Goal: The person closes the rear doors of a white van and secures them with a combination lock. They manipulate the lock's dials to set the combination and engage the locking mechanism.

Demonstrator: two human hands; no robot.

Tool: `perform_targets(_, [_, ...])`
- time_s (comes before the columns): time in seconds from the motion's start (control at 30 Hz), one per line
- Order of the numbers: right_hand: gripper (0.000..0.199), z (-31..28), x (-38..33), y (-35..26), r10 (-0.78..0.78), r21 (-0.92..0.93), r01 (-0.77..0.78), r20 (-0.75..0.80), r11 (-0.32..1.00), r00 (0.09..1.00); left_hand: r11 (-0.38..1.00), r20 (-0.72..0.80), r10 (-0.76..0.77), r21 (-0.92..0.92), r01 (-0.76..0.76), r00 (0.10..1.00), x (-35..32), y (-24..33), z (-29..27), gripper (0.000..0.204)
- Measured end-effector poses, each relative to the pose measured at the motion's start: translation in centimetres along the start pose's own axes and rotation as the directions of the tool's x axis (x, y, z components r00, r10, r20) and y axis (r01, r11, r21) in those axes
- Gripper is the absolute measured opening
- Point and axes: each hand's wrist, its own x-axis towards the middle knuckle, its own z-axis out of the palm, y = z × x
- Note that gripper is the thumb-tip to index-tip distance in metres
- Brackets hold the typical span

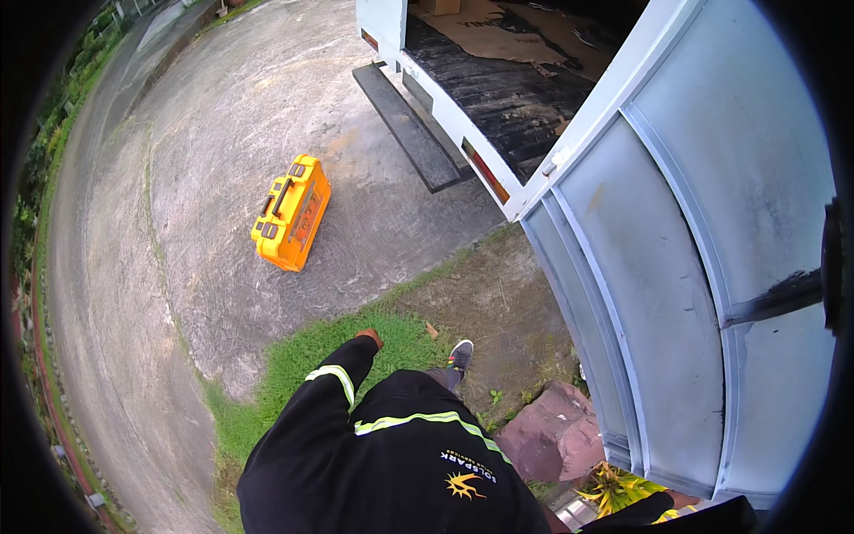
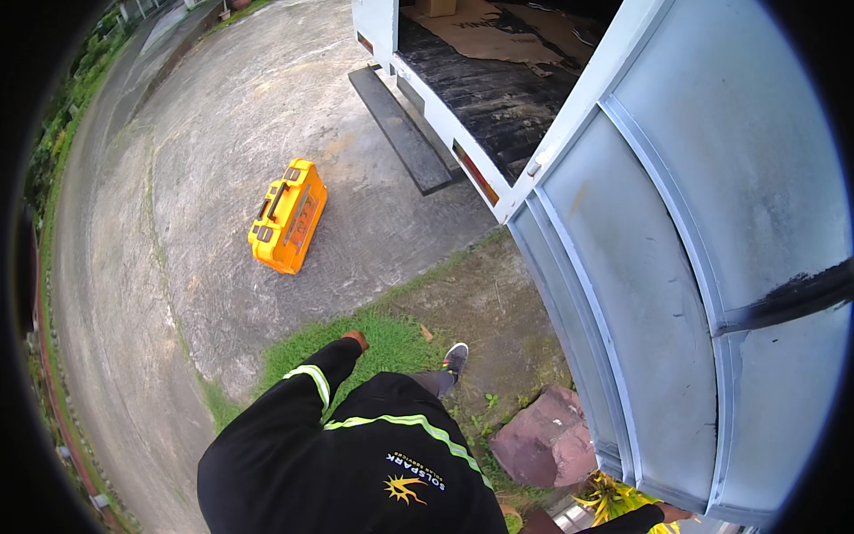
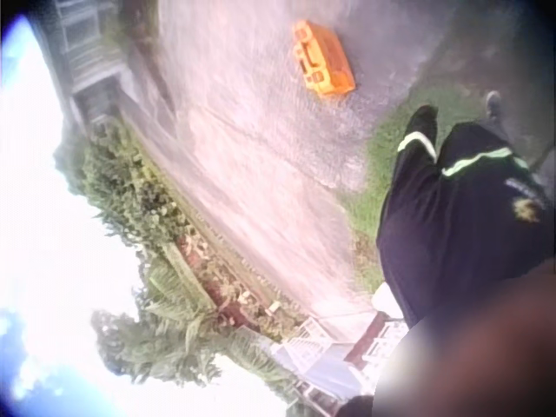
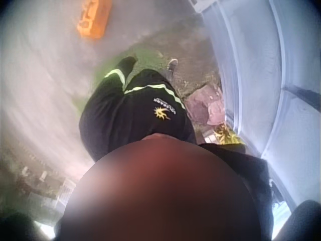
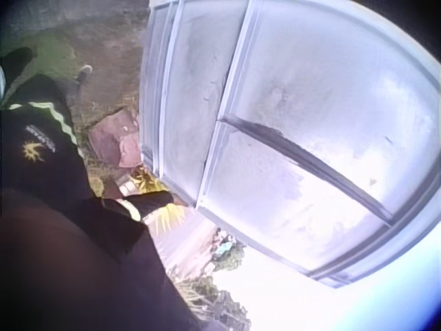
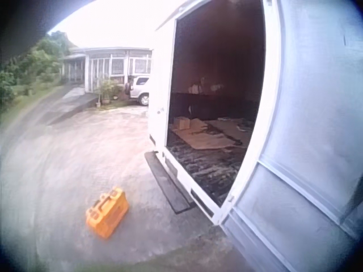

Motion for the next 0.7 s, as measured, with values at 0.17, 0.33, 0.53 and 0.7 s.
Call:
perform_targets(0.17, [0.051, -8.8, -9.5, -5.7, -0.006, -0.218, 0.018, 0.057, 0.976, 0.998, 0.953, 0.175, 0.277, 0.071, -0.293, 0.945, -3.0, 0.5, -5.4, 0.039])
perform_targets(0.33, [0.050, -16.2, -17.2, -10.0, 0.190, 0.007, -0.192, 0.082, 0.981, 0.978, 0.900, 0.033, 0.250, -0.375, -0.220, 0.968, -7.8, -3.2, -9.3, 0.028])
perform_targets(0.53, [0.051, -25.0, -26.6, -12.1, 0.169, -0.119, -0.154, 0.133, 0.981, 0.977, 0.759, 0.062, 0.381, -0.591, -0.274, 0.922, -13.4, -5.8, -12.2, 0.030])
perform_targets(0.7, [0.051, -29.6, -37.4, -15.4, 0.071, -0.047, -0.065, 0.146, 0.997, 0.987, 0.651, 0.116, 0.604, -0.643, -0.404, 0.788, -16.7, -5.2, -13.4, 0.027])
